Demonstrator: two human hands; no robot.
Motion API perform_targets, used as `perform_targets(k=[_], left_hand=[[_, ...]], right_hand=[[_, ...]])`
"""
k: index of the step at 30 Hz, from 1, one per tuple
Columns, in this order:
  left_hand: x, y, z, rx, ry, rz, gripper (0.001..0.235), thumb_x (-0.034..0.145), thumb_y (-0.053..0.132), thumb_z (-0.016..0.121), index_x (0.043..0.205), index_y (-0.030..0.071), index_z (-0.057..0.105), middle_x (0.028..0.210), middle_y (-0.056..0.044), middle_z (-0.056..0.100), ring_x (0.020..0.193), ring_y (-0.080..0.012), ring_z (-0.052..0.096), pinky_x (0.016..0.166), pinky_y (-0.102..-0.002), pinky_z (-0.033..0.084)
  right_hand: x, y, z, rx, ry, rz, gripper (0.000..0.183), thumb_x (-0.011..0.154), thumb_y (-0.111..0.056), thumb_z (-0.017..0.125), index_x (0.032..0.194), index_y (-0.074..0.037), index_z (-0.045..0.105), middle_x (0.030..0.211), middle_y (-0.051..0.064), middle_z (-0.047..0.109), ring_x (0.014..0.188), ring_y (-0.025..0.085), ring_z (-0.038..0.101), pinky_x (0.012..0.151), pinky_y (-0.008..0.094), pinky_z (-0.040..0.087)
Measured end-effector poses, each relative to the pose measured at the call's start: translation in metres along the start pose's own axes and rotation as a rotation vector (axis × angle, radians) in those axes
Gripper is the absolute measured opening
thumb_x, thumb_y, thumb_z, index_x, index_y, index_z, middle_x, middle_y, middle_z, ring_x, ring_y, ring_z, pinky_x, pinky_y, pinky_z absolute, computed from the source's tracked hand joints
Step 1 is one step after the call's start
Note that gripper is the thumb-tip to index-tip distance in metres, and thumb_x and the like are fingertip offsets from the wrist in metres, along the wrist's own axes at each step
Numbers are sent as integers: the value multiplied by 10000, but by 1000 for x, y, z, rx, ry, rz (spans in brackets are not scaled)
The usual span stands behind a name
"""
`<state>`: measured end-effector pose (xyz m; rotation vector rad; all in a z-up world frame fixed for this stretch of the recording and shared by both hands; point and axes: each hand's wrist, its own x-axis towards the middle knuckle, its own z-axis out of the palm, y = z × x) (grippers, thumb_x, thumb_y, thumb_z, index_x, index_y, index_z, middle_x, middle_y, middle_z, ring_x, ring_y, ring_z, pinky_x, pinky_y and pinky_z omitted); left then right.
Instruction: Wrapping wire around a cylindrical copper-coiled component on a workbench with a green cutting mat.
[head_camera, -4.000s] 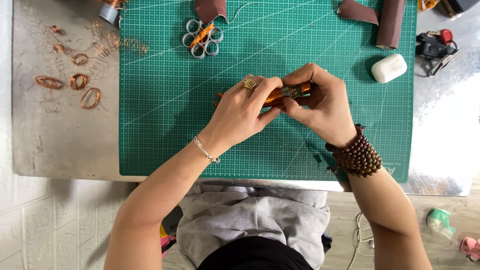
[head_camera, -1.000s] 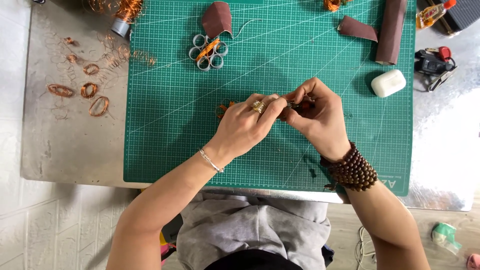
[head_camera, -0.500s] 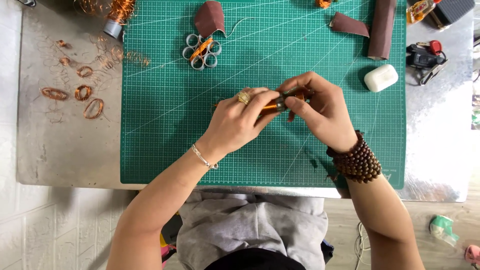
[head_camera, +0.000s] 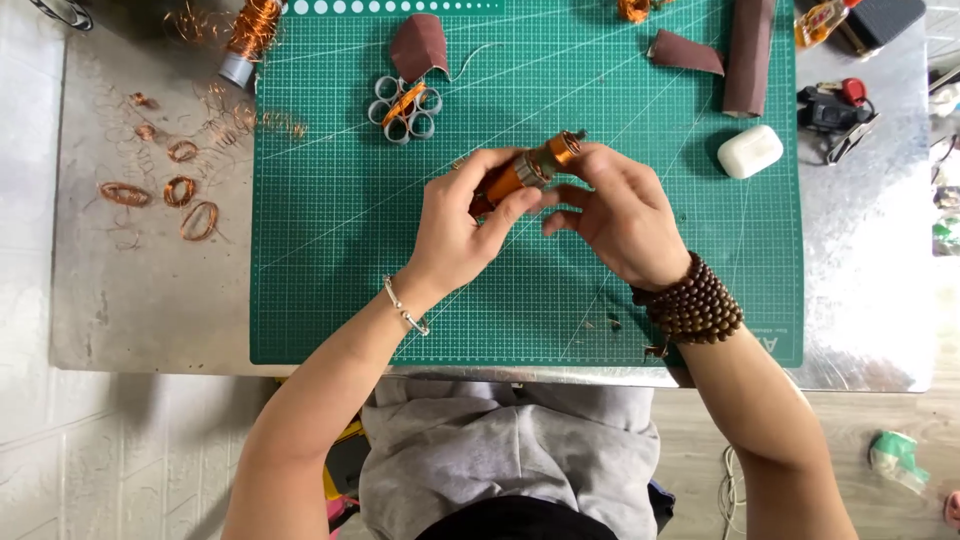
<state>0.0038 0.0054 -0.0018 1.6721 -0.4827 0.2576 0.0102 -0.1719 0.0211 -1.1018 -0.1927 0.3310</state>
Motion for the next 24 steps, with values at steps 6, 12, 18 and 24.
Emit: perform_targets(k=[6, 12, 18, 24], left_hand=[[-3, -1, 8, -113, -27, -86, 235, 934, 217, 594, 1078, 33, 581, 717, -53, 625, 596, -125, 631, 447, -228, 496], [0, 8, 8, -339, -57, -271, 341, 973, 248, 505, 1167, -32, 508, 839, -141, 630, 597, -120, 598, 387, -166, 437], [0, 13, 8, -351, -83, -313, 389, 995, 241, 447, 1222, -75, 461, 853, -147, 611, 591, -94, 558, 371, -148, 406], [0, -2, 0, 340, -109, -5, 379, 998, 244, 519, 1291, 11, 463, 876, -60, 558, 669, -141, 471, 618, -265, 400]], right_hand=[[-4, 8, -11, -363, 135, -112, 72, 871, 42, 636, 939, 65, 633, 773, 107, 558, 482, 76, 449, 425, 224, 407], [-6, -3, 1, -442, 120, -118, 94, 871, 47, 627, 957, 79, 650, 650, 93, 528, 469, 86, 438, 430, 214, 391], [-6, 0, 3, -329, 167, -39, 71, 871, 24, 634, 915, 74, 659, 612, 28, 475, 492, 52, 405, 442, 207, 391], [-5, 0, -9, -344, 52, 86, 166, 946, -157, 564, 918, -23, 658, 527, -13, 439, 445, 72, 358, 415, 197, 325]])
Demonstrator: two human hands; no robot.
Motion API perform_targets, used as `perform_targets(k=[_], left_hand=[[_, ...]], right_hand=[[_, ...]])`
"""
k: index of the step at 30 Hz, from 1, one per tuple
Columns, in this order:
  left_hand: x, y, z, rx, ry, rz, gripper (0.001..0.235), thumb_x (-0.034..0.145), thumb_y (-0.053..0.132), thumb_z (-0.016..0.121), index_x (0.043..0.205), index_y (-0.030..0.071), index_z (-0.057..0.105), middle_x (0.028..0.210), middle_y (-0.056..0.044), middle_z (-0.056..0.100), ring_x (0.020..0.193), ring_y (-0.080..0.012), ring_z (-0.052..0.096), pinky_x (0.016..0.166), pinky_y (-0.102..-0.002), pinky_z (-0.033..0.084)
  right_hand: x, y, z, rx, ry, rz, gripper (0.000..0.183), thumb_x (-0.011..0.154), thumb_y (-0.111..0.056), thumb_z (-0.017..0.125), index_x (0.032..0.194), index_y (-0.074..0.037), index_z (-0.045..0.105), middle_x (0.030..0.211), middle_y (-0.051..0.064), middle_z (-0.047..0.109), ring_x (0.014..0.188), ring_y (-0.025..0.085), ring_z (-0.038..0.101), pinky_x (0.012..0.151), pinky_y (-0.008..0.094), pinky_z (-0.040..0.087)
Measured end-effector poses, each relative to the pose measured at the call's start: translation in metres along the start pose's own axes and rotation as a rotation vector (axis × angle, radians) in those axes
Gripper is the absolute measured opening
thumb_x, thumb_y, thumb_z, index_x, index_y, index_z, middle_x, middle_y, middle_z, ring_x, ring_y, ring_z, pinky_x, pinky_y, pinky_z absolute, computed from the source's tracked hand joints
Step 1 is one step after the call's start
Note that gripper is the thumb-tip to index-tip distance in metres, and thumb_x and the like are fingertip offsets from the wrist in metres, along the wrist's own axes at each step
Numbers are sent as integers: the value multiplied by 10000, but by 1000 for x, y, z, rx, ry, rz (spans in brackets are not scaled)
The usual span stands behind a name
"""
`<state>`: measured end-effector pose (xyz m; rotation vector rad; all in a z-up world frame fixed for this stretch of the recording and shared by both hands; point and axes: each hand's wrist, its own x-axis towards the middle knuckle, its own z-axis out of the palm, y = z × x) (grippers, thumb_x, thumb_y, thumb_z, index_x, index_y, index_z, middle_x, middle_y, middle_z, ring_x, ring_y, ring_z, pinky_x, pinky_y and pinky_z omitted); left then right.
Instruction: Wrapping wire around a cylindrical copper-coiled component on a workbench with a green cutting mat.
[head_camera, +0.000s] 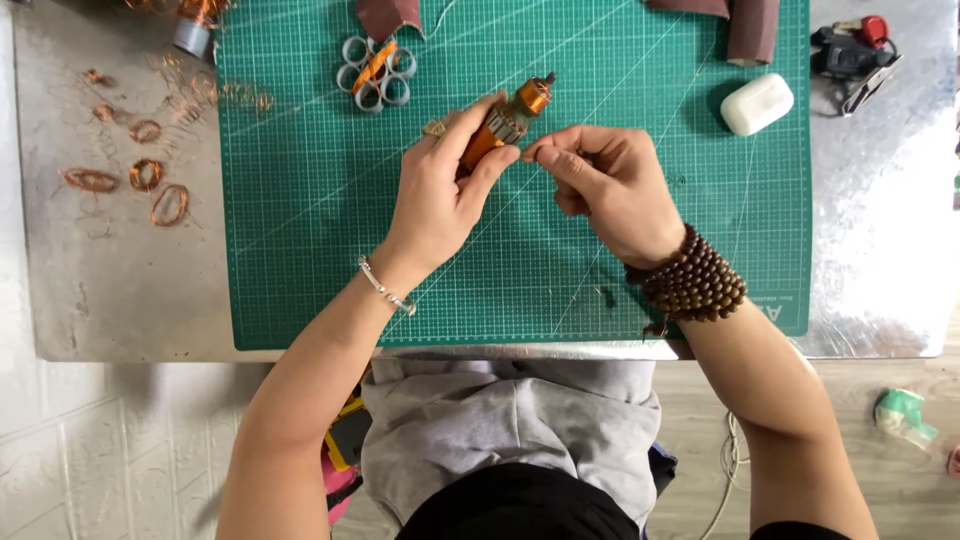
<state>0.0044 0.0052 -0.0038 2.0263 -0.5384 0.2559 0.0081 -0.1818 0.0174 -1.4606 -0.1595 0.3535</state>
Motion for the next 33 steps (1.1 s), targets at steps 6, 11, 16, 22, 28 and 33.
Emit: perform_targets(k=[6, 11, 16, 22, 28, 33], left_hand=[[-6, -12, -1, 401, -178, 87, 498, 999, 202, 611, 1399, 60, 350, 1095, -132, 497, 695, -189, 494, 543, -296, 452], [-4, -1, -1, 554, -176, 220, 392, 983, 205, 602, 1295, 9, 467, 1040, -121, 535, 732, -176, 584, 462, -256, 501], [-7, -2, 1, 615, -149, 303, 374, 984, 255, 581, 1247, -5, 523, 1011, -114, 543, 681, -170, 587, 394, -257, 455], [-4, 5, -1, 538, -155, 305, 331, 952, 238, 593, 1161, -15, 552, 956, -127, 591, 633, -184, 605, 410, -270, 488], [-6, 0, 3, 544, -180, 276, 348, 886, 273, 565, 1110, 6, 555, 931, -123, 599, 649, -223, 630, 394, -327, 492], [-6, 2, 3, 537, -174, 304, 325, 808, 283, 619, 994, 20, 578, 790, -63, 577, 542, -186, 575, 337, -306, 448]], right_hand=[[-2, -15, -8, -391, -125, -96, 86, 914, -24, 624, 981, 7, 668, 523, -47, 414, 449, 26, 290, 411, 166, 250], [-5, -9, -9, -713, -112, -327, 25, 923, -5, 646, 926, 13, 662, 648, 37, 548, 507, 106, 382, 484, 241, 320], [-8, -9, -5, -896, -189, -599, 96, 949, 82, 506, 998, 66, 587, 925, 167, 596, 695, 264, 572, 596, 328, 479], [-7, -5, -10, -1031, -154, -780, 59, 962, 37, 596, 1018, 52, 608, 910, 135, 599, 669, 213, 577, 521, 302, 453], [-6, -10, -6, -948, -111, -728, 117, 922, -11, 694, 961, 67, 615, 816, 130, 595, 633, 177, 581, 537, 263, 485], [-4, -11, -8, -923, -62, -652, 103, 932, -67, 677, 969, 22, 643, 810, 96, 614, 639, 170, 532, 587, 279, 452]])
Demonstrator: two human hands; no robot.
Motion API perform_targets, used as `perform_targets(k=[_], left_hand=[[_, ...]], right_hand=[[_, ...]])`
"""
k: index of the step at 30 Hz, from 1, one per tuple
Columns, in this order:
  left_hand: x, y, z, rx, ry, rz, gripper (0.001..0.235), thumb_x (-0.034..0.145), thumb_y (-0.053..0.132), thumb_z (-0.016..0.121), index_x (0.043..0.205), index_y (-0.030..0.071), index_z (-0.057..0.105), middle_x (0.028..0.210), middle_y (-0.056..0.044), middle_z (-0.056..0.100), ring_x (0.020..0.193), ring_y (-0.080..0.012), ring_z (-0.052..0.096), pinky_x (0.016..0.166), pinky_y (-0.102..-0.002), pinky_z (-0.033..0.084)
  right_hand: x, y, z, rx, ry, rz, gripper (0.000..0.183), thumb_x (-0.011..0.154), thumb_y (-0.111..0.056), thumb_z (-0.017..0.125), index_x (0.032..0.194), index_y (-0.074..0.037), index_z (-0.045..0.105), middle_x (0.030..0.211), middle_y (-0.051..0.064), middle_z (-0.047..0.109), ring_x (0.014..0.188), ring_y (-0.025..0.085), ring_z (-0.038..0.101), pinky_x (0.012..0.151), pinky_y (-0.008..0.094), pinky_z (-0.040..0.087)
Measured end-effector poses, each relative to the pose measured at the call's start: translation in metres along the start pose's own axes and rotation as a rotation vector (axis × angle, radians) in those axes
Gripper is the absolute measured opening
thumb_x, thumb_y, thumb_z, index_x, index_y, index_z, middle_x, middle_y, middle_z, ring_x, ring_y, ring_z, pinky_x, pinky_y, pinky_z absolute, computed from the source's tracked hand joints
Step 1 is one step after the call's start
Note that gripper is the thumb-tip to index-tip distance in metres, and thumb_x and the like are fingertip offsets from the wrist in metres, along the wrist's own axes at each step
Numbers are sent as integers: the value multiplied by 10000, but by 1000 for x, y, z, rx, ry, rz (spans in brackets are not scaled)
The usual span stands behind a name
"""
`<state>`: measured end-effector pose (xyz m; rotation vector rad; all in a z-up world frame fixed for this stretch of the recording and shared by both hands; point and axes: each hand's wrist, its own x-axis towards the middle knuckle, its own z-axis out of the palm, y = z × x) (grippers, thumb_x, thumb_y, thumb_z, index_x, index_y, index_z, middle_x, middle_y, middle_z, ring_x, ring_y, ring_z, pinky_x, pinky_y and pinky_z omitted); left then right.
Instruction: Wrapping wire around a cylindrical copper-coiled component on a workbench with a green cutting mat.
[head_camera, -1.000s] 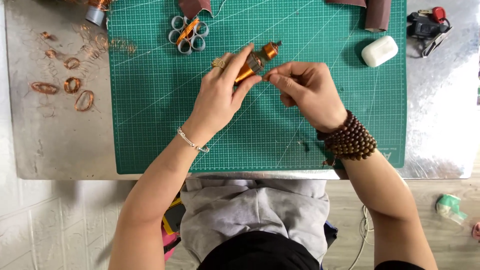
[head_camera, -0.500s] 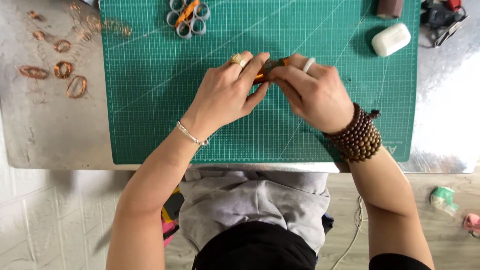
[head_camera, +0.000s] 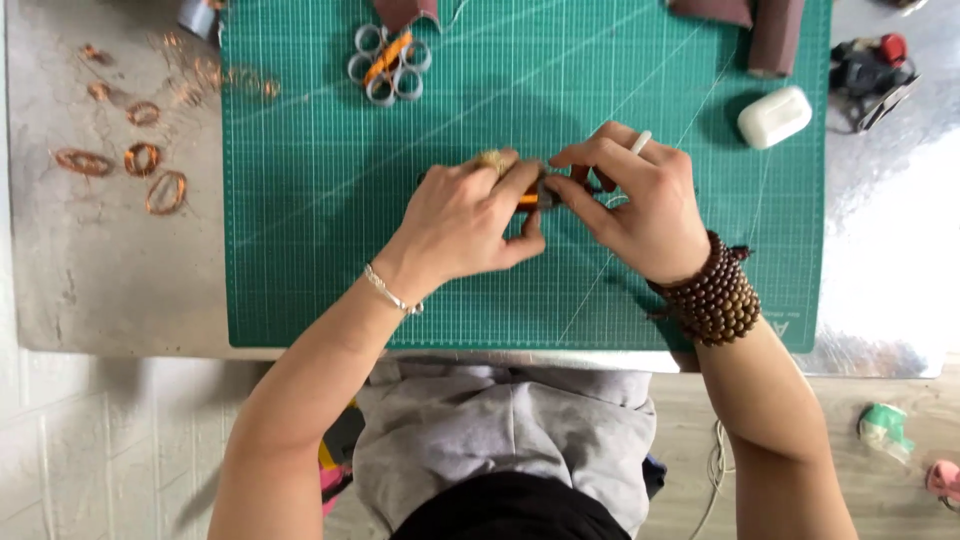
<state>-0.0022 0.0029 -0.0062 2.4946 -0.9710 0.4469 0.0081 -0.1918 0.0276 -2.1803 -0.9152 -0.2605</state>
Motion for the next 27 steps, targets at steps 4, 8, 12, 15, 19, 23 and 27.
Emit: perform_targets(k=[4, 8, 12, 15, 19, 23, 27], left_hand=[[-1, 3, -6, -12, 82, 71, 277, 819, 248, 590, 991, 31, 577, 810, -49, 601, 534, -160, 571, 342, -264, 413], [-1, 0, -2, -163, 97, 85, 301, 805, 244, 582, 1038, 84, 478, 636, -41, 579, 523, -186, 593, 403, -261, 463], [-2, 4, -2, -319, 144, 128, 255, 795, 274, 526, 987, 111, 490, 561, -49, 557, 505, -208, 588, 469, -278, 509], [-4, 2, 4, -331, 183, 120, 301, 771, 311, 536, 995, 115, 496, 578, -14, 558, 509, -189, 587, 471, -261, 506], [-3, 1, 6, -367, 243, 100, 296, 776, 310, 541, 1002, 124, 495, 621, 7, 581, 508, -183, 588, 485, -263, 517], [-2, 0, 5, -414, 291, 87, 296, 800, 313, 538, 1020, 120, 495, 642, 3, 586, 530, -173, 601, 509, -252, 529], [-1, -2, 8, -437, 329, 77, 291, 815, 281, 543, 1051, 112, 514, 679, -10, 598, 558, -183, 611, 537, -256, 539]], right_hand=[[3, 0, -7, 116, -29, 111, 65, 900, -54, 712, 918, -10, 667, 796, 64, 616, 626, 141, 487, 575, 251, 419], [10, 2, -10, 483, -77, 260, 54, 845, 22, 691, 857, -22, 662, 705, 67, 600, 556, 94, 451, 525, 213, 364], [10, 5, -6, 806, -112, 369, 83, 788, 92, 665, 833, 23, 673, 656, 124, 624, 539, 137, 487, 536, 239, 389], [5, 14, 4, 931, -104, 392, 66, 806, 80, 663, 832, 19, 664, 668, 93, 624, 573, 89, 505, 545, 213, 408], [0, 18, 11, 1015, -62, 449, 64, 821, 92, 624, 837, 41, 659, 660, 115, 629, 561, 115, 543, 531, 213, 425], [-3, 25, 24, 1110, -24, 448, 85, 837, 102, 577, 861, 43, 632, 654, 99, 618, 569, 126, 587, 517, 196, 444], [-7, 31, 29, 1180, -17, 428, 111, 832, 113, 541, 889, 45, 609, 660, 115, 610, 553, 126, 584, 489, 167, 431]])
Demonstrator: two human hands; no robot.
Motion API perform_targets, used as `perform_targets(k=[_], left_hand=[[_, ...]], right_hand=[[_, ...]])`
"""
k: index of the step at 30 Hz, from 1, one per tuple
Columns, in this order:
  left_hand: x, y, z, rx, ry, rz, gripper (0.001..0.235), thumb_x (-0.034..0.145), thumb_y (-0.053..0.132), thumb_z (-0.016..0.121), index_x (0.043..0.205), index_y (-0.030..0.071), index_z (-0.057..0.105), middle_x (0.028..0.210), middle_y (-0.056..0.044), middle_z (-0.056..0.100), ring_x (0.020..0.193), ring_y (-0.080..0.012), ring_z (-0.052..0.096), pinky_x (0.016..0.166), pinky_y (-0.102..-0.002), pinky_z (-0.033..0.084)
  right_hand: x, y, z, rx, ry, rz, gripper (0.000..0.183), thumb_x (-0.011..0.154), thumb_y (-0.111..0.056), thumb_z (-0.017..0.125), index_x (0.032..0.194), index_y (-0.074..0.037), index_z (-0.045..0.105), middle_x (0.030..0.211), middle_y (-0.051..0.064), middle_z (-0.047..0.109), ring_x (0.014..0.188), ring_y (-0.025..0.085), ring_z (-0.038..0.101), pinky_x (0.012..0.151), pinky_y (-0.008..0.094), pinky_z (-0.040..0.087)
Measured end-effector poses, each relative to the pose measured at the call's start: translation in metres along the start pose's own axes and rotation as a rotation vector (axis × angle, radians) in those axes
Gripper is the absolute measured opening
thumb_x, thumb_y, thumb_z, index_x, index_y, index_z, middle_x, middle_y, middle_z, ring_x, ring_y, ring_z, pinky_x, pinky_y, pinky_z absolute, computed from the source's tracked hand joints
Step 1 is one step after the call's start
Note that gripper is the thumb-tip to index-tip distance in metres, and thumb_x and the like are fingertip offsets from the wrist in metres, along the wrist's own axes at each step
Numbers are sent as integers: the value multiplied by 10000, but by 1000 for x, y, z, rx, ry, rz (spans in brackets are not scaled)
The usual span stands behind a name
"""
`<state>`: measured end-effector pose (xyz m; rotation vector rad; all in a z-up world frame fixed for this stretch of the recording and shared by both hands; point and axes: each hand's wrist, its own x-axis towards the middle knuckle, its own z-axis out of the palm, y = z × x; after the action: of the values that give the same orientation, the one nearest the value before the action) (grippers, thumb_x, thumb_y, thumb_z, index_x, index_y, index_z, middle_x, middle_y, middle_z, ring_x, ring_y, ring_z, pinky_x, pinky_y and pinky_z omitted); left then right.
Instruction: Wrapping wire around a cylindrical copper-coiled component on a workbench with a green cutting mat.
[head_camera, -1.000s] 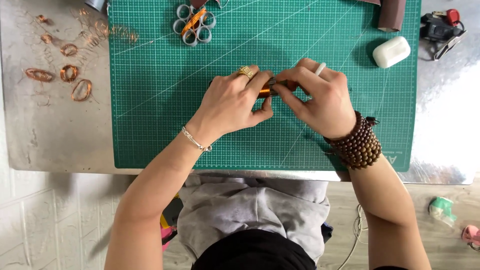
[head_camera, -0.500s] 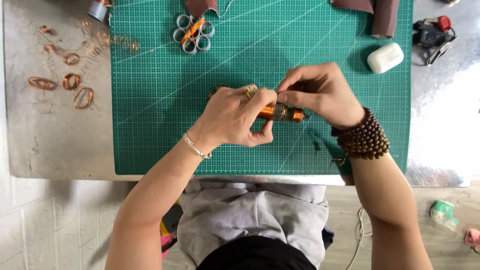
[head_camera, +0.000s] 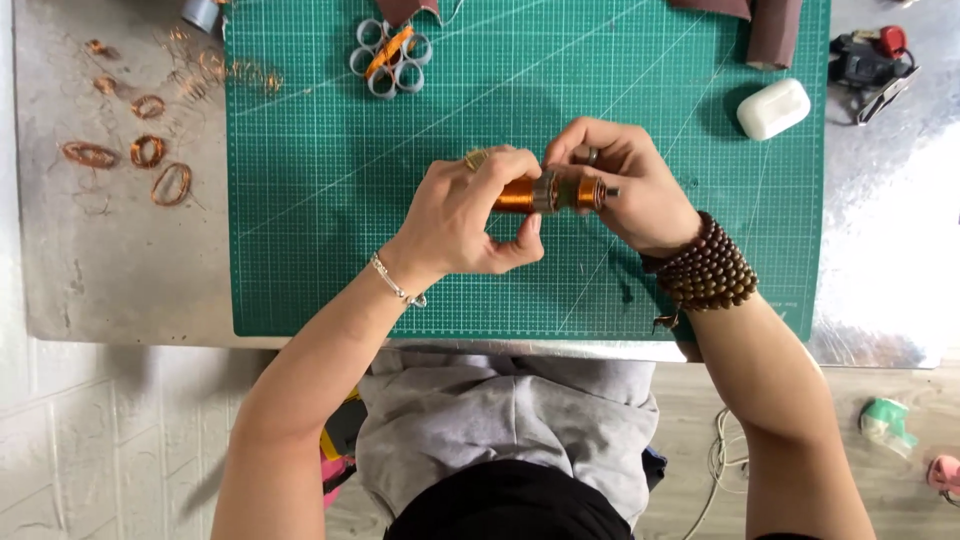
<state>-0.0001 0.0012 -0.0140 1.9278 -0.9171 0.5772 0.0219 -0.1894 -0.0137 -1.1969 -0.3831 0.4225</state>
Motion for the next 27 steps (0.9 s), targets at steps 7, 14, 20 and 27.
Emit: perform_targets(k=[7, 14, 20, 27], left_hand=[[-1, 2, -2, -35, 29, -88, 318, 794, 270, 592, 1059, 112, 517, 723, -20, 622, 594, -188, 634, 554, -263, 551], [2, 6, -9, 138, -191, -51, 317, 887, 186, 623, 1087, 39, 426, 923, -115, 622, 761, -224, 655, 607, -266, 574], [6, 2, -20, 68, -72, -224, 353, 893, 175, 645, 1123, 63, 402, 999, -117, 590, 799, -210, 652, 657, -248, 574], [10, 5, -25, -21, -104, -215, 332, 900, 184, 640, 1124, 70, 424, 993, -79, 594, 803, -184, 642, 672, -257, 564]], right_hand=[[1, -7, 2, -164, 26, -94, 277, 723, 237, 436, 921, 107, 580, 623, 147, 528, 508, 163, 497, 459, 221, 408], [-9, -43, -6, -556, 81, -30, 50, 980, 10, 553, 947, -21, 573, 815, 45, 578, 642, 93, 515, 565, 180, 432], [-18, -65, -30, -631, 5, -44, 56, 1001, -23, 551, 949, -4, 560, 804, 41, 546, 650, 82, 474, 578, 177, 399], [-13, -43, -69, -1001, 291, -465, 145, 1089, 239, 541, 1012, 117, 556, 841, 174, 553, 619, 169, 408, 561, 276, 341]])
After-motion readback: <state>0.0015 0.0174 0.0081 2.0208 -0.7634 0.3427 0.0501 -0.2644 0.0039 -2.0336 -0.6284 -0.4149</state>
